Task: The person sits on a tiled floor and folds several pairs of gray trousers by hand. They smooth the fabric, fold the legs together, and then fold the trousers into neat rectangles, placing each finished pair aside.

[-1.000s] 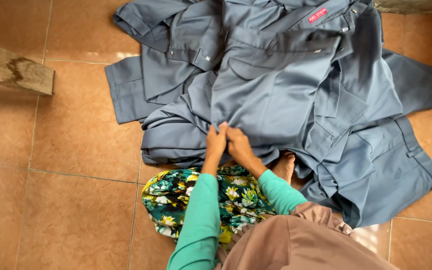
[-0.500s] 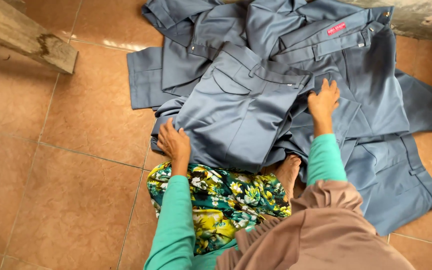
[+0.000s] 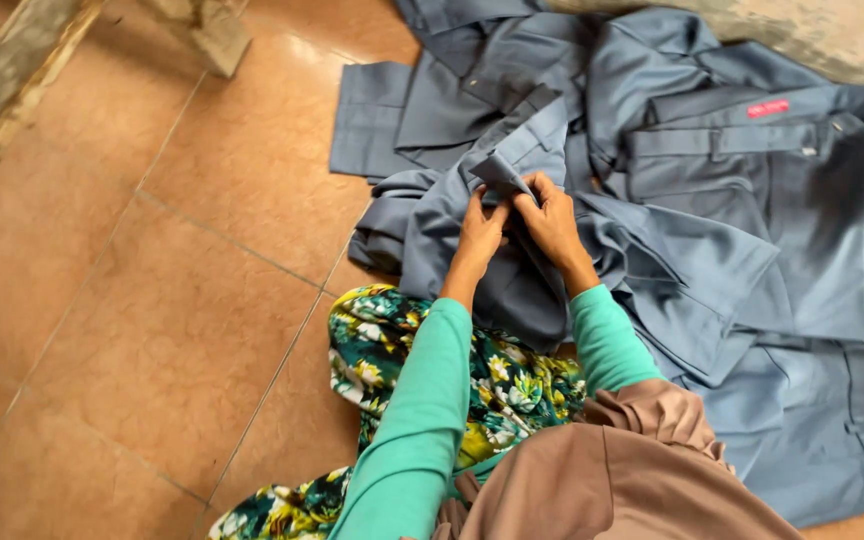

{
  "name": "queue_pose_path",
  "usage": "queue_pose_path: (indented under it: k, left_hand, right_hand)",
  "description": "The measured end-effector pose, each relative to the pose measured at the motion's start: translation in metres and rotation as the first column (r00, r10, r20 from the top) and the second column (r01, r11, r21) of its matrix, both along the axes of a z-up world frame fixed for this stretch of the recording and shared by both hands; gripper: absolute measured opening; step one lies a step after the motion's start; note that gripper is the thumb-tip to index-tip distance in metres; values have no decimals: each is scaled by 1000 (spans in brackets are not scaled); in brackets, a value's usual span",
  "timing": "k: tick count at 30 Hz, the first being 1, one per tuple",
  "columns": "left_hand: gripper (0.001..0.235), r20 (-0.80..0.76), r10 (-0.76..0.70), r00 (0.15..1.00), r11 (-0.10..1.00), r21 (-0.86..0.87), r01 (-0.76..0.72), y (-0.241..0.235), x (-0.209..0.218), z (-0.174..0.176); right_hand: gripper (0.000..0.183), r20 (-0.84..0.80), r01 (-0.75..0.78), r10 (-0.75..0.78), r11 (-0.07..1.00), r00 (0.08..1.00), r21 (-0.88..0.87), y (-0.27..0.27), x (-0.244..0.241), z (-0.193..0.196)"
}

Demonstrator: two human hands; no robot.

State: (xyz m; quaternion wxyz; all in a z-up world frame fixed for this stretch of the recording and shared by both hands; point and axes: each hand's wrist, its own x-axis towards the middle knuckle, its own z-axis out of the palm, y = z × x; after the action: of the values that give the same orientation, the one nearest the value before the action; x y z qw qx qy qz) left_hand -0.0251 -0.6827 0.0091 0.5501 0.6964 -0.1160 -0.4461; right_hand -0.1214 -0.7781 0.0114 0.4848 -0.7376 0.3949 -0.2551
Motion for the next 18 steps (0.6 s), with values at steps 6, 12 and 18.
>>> queue_pose_path:
  k: [6, 12, 18]
  left_hand:
    - [116, -274, 292, 916, 956, 117, -269, 55, 33, -11]
    - [66, -748, 348, 565, 739, -152, -657, 65, 71, -80]
    - [44, -480, 441, 758, 672, -384, -634, 157, 142, 24]
  right_hand:
    - [48, 325, -73, -198, 747, 925, 660, -16, 31, -24]
    - [34, 264, 2, -425, 530, 866, 848, -22, 43, 34]
    - [15, 447, 18, -249, 888, 859, 459, -40, 120, 53]
